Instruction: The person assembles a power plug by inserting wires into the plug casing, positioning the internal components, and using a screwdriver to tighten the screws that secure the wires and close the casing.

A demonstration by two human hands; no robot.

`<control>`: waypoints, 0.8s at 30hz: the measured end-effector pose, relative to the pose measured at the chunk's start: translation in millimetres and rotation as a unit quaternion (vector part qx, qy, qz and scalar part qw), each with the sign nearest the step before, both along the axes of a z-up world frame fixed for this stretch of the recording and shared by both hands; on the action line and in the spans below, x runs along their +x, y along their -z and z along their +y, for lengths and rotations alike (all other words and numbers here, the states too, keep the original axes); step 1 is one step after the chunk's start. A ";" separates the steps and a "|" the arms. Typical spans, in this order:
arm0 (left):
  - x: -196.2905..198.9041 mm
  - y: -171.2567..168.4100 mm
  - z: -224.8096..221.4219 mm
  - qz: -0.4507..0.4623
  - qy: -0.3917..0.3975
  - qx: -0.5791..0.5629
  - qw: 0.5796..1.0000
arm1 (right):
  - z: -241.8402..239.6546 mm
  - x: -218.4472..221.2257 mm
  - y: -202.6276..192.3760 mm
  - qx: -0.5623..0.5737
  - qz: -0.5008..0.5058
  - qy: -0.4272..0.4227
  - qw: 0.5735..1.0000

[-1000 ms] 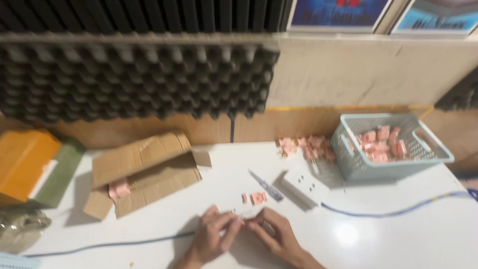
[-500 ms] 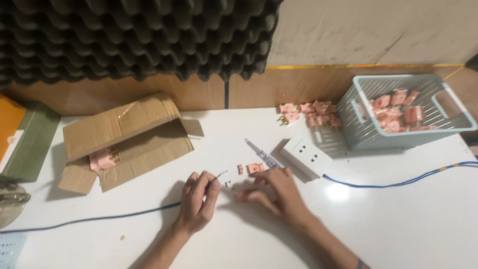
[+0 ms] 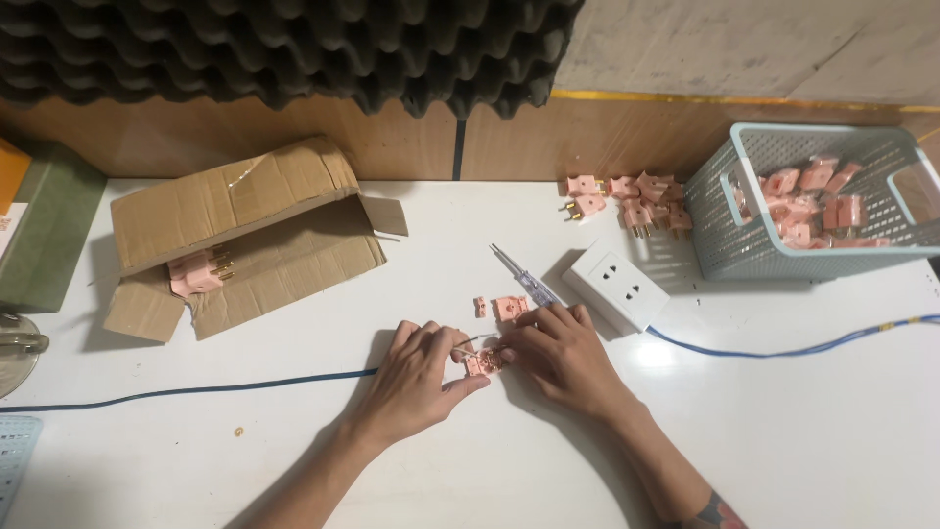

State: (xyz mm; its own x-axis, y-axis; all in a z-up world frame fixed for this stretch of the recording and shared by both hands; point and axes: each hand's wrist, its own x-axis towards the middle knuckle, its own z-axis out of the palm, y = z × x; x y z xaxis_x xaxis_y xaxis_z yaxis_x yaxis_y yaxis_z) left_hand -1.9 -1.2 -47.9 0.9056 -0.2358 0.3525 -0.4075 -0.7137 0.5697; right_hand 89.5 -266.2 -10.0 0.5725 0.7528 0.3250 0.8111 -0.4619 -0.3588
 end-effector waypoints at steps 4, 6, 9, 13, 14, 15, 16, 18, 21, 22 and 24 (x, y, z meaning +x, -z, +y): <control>5.4 1.6 -0.5 -0.027 0.003 0.027 0.999 | 0.2 4.6 -0.7 0.002 0.020 -0.015 1.000; -0.1 2.3 -0.7 -0.020 0.001 0.024 1.000 | 1.1 -2.2 2.1 0.005 0.038 -0.016 0.999; 1.9 2.5 -1.7 -0.038 0.008 0.028 0.999 | 3.7 -2.0 2.2 0.033 0.043 0.006 0.999; 3.4 2.8 -1.2 -0.049 0.006 0.021 0.999 | 2.7 1.9 10.5 0.023 0.050 0.019 0.998; 2.7 3.2 -1.6 -0.049 0.006 0.020 0.999 | 1.1 1.7 15.5 0.021 0.061 0.033 0.997; 3.1 3.5 -1.4 -0.051 0.004 0.021 0.998 | 2.4 1.6 17.1 0.021 0.058 0.031 0.998; 3.6 3.7 -1.5 -0.048 0.003 0.024 0.999 | 3.4 1.6 18.6 0.027 0.062 0.037 0.997; 1.3 4.1 -3.1 -0.042 0.004 0.026 0.999 | 2.4 -2.9 19.9 0.031 0.068 0.046 0.996; 5.2 6.6 -0.8 -0.065 0.009 0.024 0.998 | 5.2 -2.5 18.5 0.012 0.111 0.069 0.991; 6.9 10.3 -0.2 -0.057 0.003 0.024 0.998 | 6.8 -2.2 18.6 0.015 0.117 0.080 0.990; 4.0 14.2 -1.3 -0.043 0.000 0.022 0.999 | 7.1 -7.0 19.1 0.017 0.129 0.093 0.987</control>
State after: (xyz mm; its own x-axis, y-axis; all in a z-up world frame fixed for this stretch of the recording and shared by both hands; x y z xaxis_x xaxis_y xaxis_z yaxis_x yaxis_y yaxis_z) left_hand 2.1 -2.6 -62.2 0.8730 -0.2517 0.4178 -0.4527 -0.7372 0.5017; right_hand 82.5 -259.1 -29.1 0.7674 0.6174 0.1732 0.5923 -0.5790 -0.5604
